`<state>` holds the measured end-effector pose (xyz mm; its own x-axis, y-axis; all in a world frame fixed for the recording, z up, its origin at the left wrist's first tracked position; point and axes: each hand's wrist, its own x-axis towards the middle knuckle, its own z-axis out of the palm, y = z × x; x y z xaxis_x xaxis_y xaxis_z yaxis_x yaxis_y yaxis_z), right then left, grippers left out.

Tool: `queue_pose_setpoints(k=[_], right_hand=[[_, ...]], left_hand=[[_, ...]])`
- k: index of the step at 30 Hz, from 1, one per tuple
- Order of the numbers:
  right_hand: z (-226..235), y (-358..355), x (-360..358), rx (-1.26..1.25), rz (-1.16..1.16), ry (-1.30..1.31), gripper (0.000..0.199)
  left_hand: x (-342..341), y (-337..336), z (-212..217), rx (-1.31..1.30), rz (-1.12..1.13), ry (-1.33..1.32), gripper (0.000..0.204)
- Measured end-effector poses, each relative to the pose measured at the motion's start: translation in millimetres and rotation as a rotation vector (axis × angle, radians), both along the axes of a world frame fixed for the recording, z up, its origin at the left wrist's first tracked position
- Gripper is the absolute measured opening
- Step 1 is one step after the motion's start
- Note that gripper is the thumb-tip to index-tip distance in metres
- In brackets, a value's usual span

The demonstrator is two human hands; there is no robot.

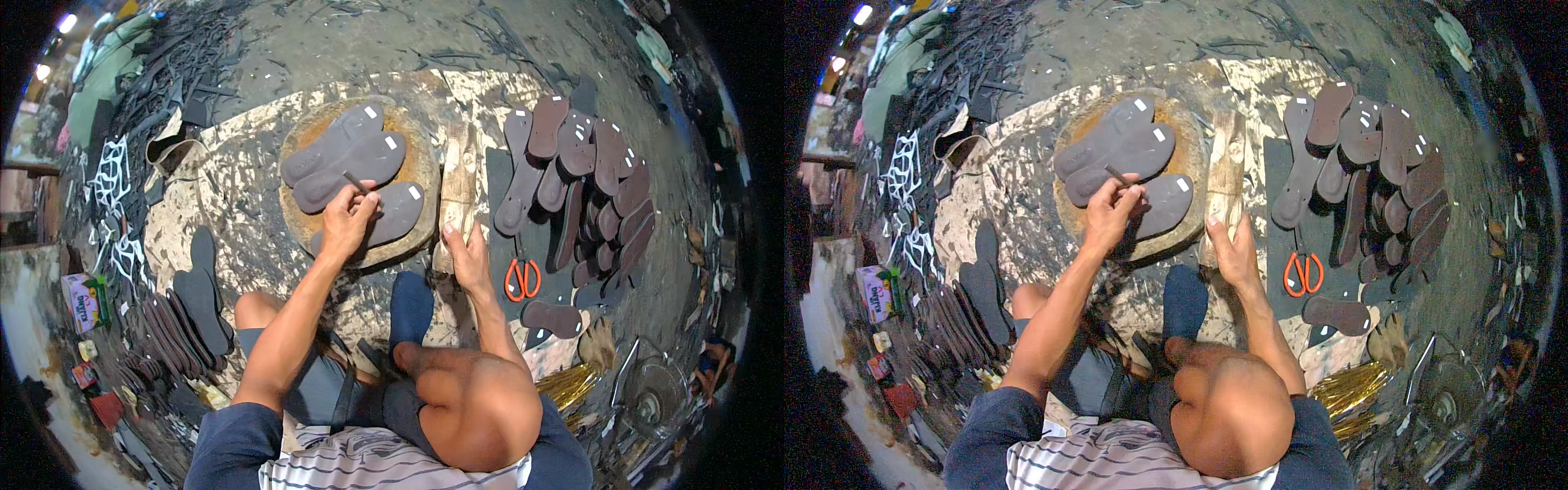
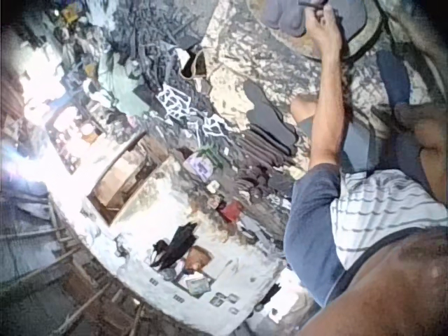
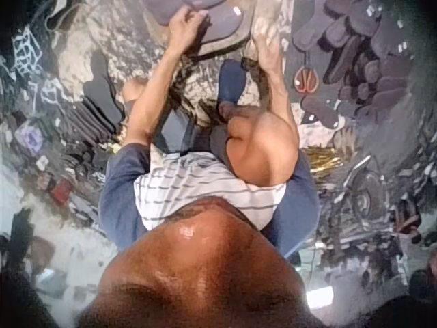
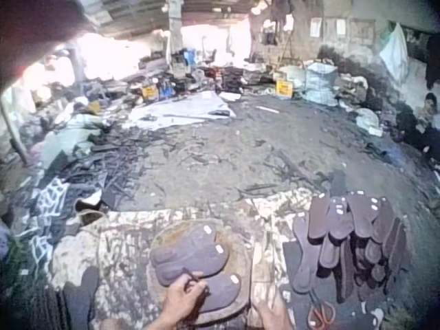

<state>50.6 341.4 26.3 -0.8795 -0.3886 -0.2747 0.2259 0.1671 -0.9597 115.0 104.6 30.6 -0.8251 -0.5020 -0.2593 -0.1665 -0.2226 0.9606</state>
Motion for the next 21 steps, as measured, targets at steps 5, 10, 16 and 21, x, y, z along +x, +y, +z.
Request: queue_pose_setpoints(k=[5,10,16,21], right_hand=[[2,2,3,0.017,0.012,-0.06,0.05],[1,0,-2,-0.024,-0.005,-0.03,0.047],[10,0,-5,-0.091,-0.001,-0.063,0.044],[53,5,-18,-0.078,0.065,-0.087,0.047]], left_hand=[[-21,13,-14,-0.441,-0.059,-0.099,0.027],[-33,7,-23,-0.515,-0.137,-0.132,0.025],[-30,4,-22,-0.54,-0.183,-0.126,0.025],[-30,12,-23,-0.648,-0.19,-0.033,0.023]])
